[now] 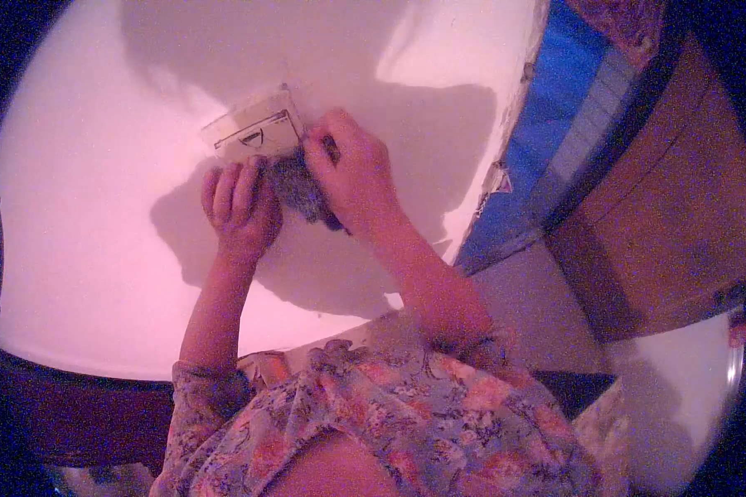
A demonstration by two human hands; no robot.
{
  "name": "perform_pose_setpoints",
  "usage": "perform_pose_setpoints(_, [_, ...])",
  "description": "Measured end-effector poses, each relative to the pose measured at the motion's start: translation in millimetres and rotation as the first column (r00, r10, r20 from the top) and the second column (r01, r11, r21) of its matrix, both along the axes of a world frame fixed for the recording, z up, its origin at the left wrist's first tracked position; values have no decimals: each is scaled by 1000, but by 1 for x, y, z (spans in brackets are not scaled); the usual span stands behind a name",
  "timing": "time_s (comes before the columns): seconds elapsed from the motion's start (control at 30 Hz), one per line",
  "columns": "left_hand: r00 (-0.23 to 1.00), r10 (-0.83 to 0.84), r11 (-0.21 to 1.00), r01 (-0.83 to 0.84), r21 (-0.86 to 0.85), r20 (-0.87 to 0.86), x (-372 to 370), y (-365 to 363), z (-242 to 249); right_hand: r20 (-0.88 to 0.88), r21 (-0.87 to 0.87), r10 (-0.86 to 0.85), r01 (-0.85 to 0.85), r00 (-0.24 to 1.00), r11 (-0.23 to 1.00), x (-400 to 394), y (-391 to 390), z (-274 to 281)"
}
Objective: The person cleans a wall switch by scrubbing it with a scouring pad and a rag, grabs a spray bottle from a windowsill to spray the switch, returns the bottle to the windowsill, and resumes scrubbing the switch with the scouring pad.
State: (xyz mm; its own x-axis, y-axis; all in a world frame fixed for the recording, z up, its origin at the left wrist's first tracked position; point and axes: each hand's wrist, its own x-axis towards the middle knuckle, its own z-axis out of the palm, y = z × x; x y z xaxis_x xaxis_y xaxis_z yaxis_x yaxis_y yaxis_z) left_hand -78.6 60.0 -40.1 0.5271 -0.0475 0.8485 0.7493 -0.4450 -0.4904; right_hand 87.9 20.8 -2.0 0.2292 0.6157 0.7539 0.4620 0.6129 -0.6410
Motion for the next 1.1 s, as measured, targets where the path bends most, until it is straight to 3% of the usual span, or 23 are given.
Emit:
perform_pose_setpoints(0.23, [1000,27,1000,-28,-14,-14,16,11,11,-72,47,51,-47,996,998,24,23,32])
perform_pose_setpoints(0.33, [999,31,999,-31,19,12,5,4,3,-78,-55,-25,20,997,998,3,3,-1])
perform_pose_setpoints(0.43, [999,45,998,-46,41,17,17,-5,9,-60,79,-23,28,998,997,8,-5,-11])
perform_pose_setpoints(0.57, [999,42,999,-42,25,7,18,-3,10,-50,96,-9,13,999,995,14,-1,6])
perform_pose_setpoints(0.63, [1000,-5,1000,5,-13,1,20,0,10,73,57,-93,89,993,994,21,4,15])
perform_pose_setpoints(0.77, [998,60,998,-60,9,24,32,-9,16,64,58,11,-15,998,998,34,3,11])
perform_pose_setpoints(0.83, [997,72,997,-72,-29,13,25,-9,14,74,32,-19,16,997,999,26,2,4])
perform_pose_setpoints(0.93, [1000,10,1000,-10,-14,11,-8,-9,3,107,149,-80,64,991,987,-2,2,20])
perform_pose_setpoints(1.03, [1000,-20,1000,20,16,24,-7,-7,6,170,161,-4,-23,985,987,1,-2,47])
perform_pose_setpoints(1.1, [1000,-15,1000,15,11,17,-9,-7,4,167,122,-18,-2,986,993,1,-3,34])
